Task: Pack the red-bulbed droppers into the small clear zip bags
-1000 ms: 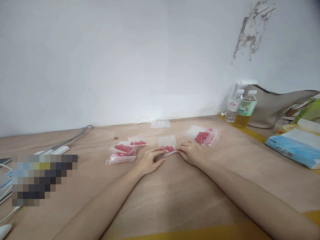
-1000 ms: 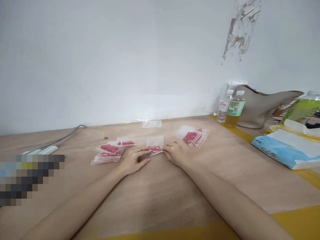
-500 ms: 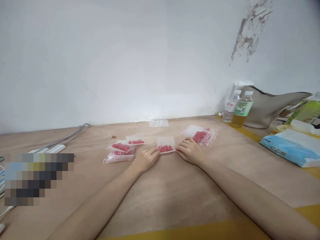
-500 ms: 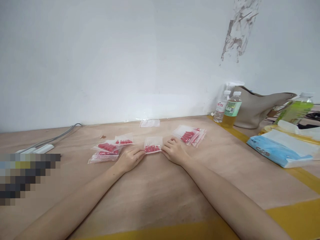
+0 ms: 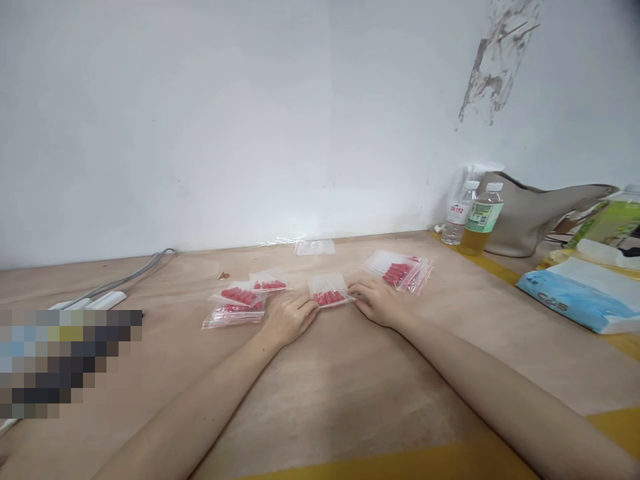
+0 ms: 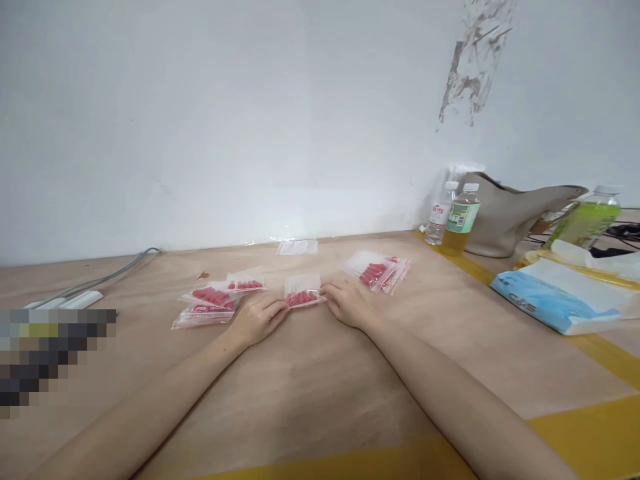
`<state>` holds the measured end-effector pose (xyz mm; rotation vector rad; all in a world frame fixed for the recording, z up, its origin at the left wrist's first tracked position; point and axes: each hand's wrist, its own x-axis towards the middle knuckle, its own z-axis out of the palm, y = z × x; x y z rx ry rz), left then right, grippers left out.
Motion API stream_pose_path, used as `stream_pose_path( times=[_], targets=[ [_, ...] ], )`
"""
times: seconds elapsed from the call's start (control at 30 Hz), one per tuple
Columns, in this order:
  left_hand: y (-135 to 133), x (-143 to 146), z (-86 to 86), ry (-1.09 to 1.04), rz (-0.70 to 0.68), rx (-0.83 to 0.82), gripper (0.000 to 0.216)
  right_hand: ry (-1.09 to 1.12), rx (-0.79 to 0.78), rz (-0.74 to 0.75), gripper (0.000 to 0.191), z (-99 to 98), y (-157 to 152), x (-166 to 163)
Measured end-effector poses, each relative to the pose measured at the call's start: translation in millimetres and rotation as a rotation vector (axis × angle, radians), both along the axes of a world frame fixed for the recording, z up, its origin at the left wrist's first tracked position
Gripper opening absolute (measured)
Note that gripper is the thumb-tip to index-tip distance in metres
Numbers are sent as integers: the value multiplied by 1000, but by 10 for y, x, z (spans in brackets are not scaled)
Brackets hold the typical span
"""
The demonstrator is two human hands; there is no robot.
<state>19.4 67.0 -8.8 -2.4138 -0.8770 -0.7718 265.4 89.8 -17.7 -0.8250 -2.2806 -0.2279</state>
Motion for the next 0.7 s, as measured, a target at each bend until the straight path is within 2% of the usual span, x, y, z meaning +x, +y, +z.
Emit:
stream_pose_path(
  times=[0.17, 0.37, 0.53, 0.7],
  targets=[
    [-3, 96, 33, -12, -47, 3, 15, 88, -174, 104, 13, 16, -31, -65],
    [11, 318, -61, 3, -148, 52, 18, 60, -302, 158, 15, -48, -38, -196],
    [1, 376, -52, 37, -179, 72, 26, 30, -198, 232, 20, -72, -13, -256],
    [3, 357, -59, 66, -219, 80, 25, -48, -27, 195, 18, -73, 42, -300]
  ],
)
